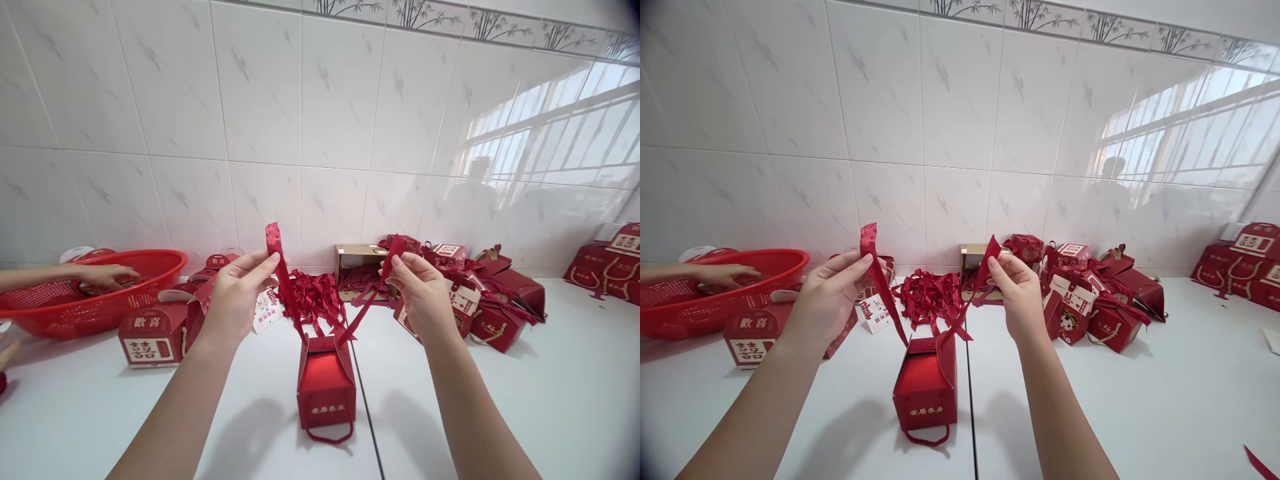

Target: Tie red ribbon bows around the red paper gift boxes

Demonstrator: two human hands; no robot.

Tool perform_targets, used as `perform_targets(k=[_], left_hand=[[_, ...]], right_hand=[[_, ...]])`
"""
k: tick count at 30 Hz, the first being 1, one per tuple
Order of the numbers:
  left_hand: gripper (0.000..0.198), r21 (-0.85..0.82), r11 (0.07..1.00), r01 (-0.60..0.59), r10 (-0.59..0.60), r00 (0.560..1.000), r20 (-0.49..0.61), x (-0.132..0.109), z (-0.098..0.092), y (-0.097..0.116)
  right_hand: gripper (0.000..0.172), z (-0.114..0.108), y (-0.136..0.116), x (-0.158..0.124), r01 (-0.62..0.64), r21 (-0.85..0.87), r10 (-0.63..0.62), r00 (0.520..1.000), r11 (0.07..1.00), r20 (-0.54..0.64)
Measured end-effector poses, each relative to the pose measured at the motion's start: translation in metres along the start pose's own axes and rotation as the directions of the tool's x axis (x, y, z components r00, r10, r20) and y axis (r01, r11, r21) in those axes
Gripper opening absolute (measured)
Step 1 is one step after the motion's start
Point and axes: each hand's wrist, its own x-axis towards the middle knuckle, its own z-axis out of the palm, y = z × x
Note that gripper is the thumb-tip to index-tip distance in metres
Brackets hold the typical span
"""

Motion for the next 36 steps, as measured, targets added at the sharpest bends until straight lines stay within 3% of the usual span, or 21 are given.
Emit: perform_targets(k=[9,13,19,30,36], left_hand=[[0.02,-0.023,1.0,0.006,-0.006,1.0,-0.005,-0.006,0.004,0.007],[0.025,0.026,0.999,-0.034,0.033,0.999,0.022,-0.008,0.004,0.008],[0.026,0.114,0.993,0.0,-0.008,0.997,0.07,-0.009,0.004,0.007],[0.026,0.034,0.996,-0.087,0.088,0.996,-0.029,-0.007,0.005,0.004],[0.025,0.037,0.998,-0.056,0.055,0.998,0.024,-0.009,0.006,0.006]], right_hand=[[0.015,0.005,0.0,-0.007,-0.009,-0.101,0.024,0.989,0.995,0.144],[0.014,0.005,-0.003,-0.007,0.041,-0.056,-0.036,0.995,0.998,0.095],[0.015,0.004,-0.006,-0.006,0.081,-0.033,-0.08,0.997,0.996,0.018],[0.016,0.005,-0.008,-0.007,0.113,-0.095,-0.114,0.993,0.989,-0.004],[0.014,0.004,-0.01,-0.008,0.145,-0.093,-0.146,0.989,0.985,-0.007]])
